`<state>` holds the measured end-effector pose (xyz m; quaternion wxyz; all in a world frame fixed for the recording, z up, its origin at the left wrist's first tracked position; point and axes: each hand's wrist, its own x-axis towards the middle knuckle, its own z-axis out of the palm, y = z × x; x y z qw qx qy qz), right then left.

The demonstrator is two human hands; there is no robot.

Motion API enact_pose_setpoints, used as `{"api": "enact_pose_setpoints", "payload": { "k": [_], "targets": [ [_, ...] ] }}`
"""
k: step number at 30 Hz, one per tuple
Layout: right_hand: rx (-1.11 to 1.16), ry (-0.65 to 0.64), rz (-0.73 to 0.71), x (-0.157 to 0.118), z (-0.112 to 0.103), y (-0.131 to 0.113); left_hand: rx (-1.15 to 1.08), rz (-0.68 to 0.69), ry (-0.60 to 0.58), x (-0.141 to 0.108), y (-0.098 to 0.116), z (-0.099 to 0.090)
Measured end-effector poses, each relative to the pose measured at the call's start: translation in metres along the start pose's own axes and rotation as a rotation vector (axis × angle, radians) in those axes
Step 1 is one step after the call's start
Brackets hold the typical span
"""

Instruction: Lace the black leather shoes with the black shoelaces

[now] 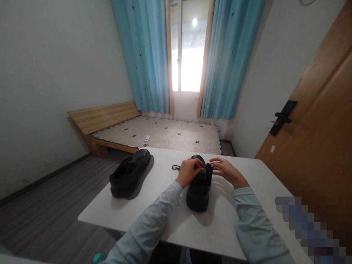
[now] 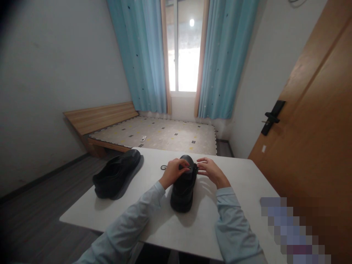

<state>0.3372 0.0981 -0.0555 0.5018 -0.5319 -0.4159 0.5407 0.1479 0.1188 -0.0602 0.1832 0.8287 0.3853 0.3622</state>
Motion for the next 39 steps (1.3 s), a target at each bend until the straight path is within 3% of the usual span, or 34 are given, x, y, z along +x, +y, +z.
{"api": "enact_pose_setpoints", "payload": {
  "k": [8,15,31,36,39],
  "targets": [
    [0.047,-0.069,0.055,0.002,-0.007,0.0,0.305,-0.147,-0.112,0.018,0.022,-0.002],
    [0.032,-0.064,0.058,0.003,-0.007,0.002,0.45,-0.165,-0.191,0.029,0.029,0.003],
    [-0.1,-0.135,-0.025,0.007,-0.007,0.008,0.401,-0.086,-0.171,0.028,0.023,0.009],
    [-0.271,-0.046,-0.091,0.013,-0.006,0.016,0.333,-0.092,-0.112,0.028,0.021,0.008],
    [-0.286,-0.002,-0.13,0.017,-0.004,0.02,0.218,-0.073,-0.15,0.03,0.017,0.007]
  ]
}}
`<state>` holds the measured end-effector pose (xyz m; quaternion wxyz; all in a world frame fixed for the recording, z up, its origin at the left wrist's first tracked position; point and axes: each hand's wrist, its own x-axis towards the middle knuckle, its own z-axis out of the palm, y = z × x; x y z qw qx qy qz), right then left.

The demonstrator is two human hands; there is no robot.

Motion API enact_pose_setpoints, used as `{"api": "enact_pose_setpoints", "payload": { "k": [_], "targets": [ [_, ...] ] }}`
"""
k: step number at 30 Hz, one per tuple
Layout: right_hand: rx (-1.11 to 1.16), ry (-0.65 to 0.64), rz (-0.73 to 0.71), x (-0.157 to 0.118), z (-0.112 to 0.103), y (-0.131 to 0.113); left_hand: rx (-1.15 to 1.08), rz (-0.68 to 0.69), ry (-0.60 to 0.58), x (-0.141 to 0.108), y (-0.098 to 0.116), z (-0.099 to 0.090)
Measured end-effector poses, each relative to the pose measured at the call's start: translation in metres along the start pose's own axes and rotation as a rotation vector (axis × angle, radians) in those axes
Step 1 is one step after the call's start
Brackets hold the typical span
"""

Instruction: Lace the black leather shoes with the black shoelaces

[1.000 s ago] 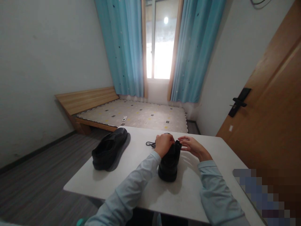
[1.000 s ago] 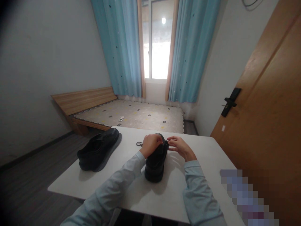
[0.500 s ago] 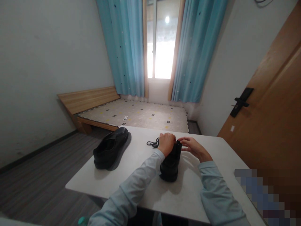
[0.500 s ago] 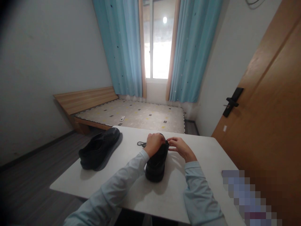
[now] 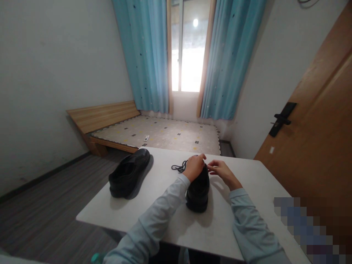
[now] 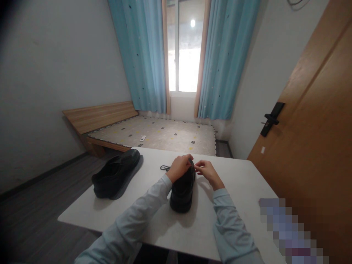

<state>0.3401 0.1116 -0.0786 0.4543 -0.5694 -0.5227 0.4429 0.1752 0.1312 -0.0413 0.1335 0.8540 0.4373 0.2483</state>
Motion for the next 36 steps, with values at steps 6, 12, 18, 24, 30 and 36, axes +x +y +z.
{"api": "enact_pose_setpoints", "payload": {
  "k": [6,12,18,24,30,36],
  "targets": [
    [0.029,0.001,0.018,0.004,-0.001,0.006,-0.276,0.092,-0.106,0.008,-0.022,-0.016],
    [0.058,-0.023,0.051,0.003,-0.003,0.007,-0.197,-0.08,0.014,0.006,-0.062,-0.033],
    [0.138,-0.037,0.08,0.0,-0.004,0.007,0.044,-0.34,0.028,-0.012,-0.108,-0.02],
    [0.249,0.035,0.057,0.001,-0.007,0.008,0.075,-0.435,-0.028,-0.028,-0.135,-0.021],
    [0.287,0.141,0.041,0.002,-0.01,0.01,0.018,-0.436,-0.133,-0.031,-0.142,-0.023],
    [0.296,0.208,0.024,0.003,-0.01,0.009,0.023,-0.466,-0.124,-0.028,-0.142,-0.022]
  ]
}}
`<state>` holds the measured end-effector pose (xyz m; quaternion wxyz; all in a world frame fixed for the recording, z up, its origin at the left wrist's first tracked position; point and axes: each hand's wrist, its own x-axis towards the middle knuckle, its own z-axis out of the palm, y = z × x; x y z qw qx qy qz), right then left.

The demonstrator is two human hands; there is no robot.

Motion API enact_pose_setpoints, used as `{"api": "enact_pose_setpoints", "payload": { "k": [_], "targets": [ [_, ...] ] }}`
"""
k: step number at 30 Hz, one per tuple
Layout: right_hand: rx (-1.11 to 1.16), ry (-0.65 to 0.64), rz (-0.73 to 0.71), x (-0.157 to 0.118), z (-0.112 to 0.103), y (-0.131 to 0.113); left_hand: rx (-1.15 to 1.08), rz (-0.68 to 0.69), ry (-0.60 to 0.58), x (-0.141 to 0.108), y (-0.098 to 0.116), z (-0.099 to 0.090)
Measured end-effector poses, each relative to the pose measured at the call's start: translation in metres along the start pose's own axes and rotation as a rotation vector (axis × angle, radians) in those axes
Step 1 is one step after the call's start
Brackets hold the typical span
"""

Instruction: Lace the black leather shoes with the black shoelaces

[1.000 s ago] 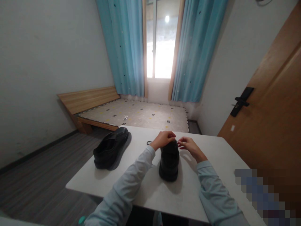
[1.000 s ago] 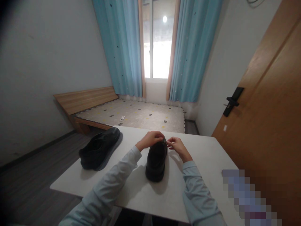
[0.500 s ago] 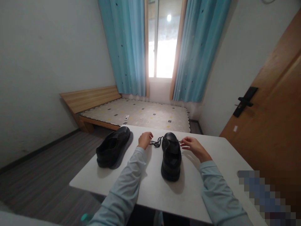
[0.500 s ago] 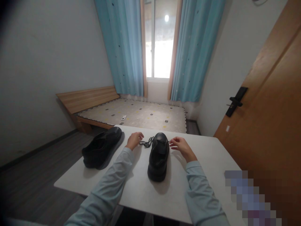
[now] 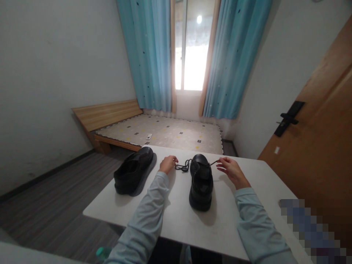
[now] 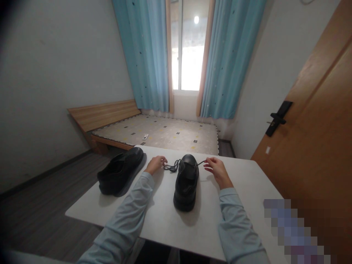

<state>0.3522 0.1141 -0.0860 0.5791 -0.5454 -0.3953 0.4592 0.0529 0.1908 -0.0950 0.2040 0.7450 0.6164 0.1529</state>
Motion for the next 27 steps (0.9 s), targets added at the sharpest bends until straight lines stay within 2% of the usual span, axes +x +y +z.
{"api": "enact_pose_setpoints", "payload": {
  "k": [5,12,21,27],
  "targets": [
    [0.004,0.012,0.0,-0.0006,0.0007,-0.0009,-0.004,0.025,-0.033,0.0005,0.0019,0.0018],
    [-0.008,0.004,-0.021,0.0005,-0.0005,0.0013,-0.066,0.077,-0.153,-0.0036,0.0038,0.0023],
    [0.01,0.006,-0.005,0.0,-0.001,0.0016,-0.074,0.178,-0.325,-0.0065,0.0016,-0.0061],
    [0.004,0.008,0.008,-0.0001,-0.0001,0.0004,-0.045,0.255,-0.338,-0.006,0.0029,-0.0017]
  ]
}}
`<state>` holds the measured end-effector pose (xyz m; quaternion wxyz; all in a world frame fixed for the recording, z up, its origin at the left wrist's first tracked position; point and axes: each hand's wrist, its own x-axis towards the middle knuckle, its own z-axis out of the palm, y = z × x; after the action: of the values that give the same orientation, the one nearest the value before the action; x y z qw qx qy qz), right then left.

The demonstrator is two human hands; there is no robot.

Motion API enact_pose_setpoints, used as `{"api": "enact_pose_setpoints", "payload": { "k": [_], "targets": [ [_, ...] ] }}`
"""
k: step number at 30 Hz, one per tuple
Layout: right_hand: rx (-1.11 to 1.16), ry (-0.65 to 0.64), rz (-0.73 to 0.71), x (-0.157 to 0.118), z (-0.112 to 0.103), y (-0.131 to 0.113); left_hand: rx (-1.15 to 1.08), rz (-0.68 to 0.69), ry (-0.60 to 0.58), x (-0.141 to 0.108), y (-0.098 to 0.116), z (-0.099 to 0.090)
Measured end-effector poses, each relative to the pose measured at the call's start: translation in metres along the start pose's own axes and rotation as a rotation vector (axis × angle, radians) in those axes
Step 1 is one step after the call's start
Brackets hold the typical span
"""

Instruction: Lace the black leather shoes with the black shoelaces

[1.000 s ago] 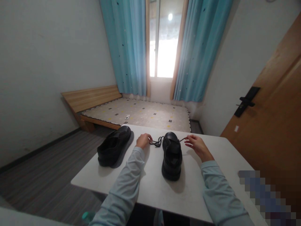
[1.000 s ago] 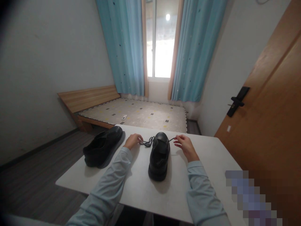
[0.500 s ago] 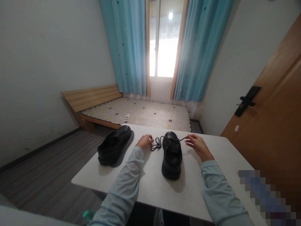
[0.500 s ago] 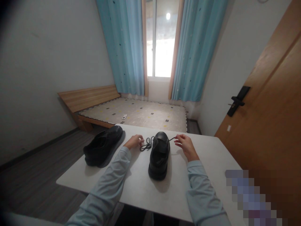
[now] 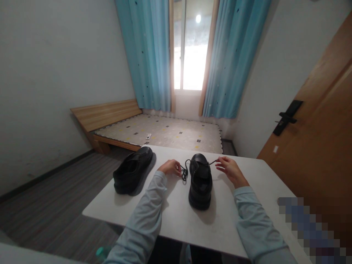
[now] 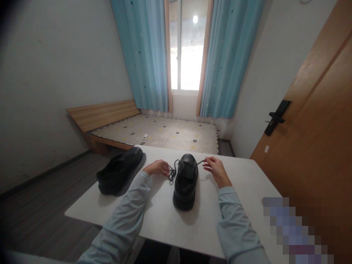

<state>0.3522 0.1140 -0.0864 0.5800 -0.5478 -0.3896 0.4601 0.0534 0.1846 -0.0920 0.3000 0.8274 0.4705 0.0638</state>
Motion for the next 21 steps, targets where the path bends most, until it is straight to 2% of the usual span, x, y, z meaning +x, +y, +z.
{"api": "enact_pose_setpoints", "payload": {
  "k": [10,17,21],
  "targets": [
    [0.012,-0.001,0.003,-0.001,-0.001,0.001,0.139,-0.019,0.067,0.004,0.021,0.018],
    [0.014,0.003,-0.001,-0.001,0.0,0.0,0.198,-0.044,0.097,0.001,0.035,0.023],
    [0.026,0.005,-0.004,0.0,0.0,0.001,0.2,-0.007,0.078,0.0,0.039,0.023]
  ]
}}
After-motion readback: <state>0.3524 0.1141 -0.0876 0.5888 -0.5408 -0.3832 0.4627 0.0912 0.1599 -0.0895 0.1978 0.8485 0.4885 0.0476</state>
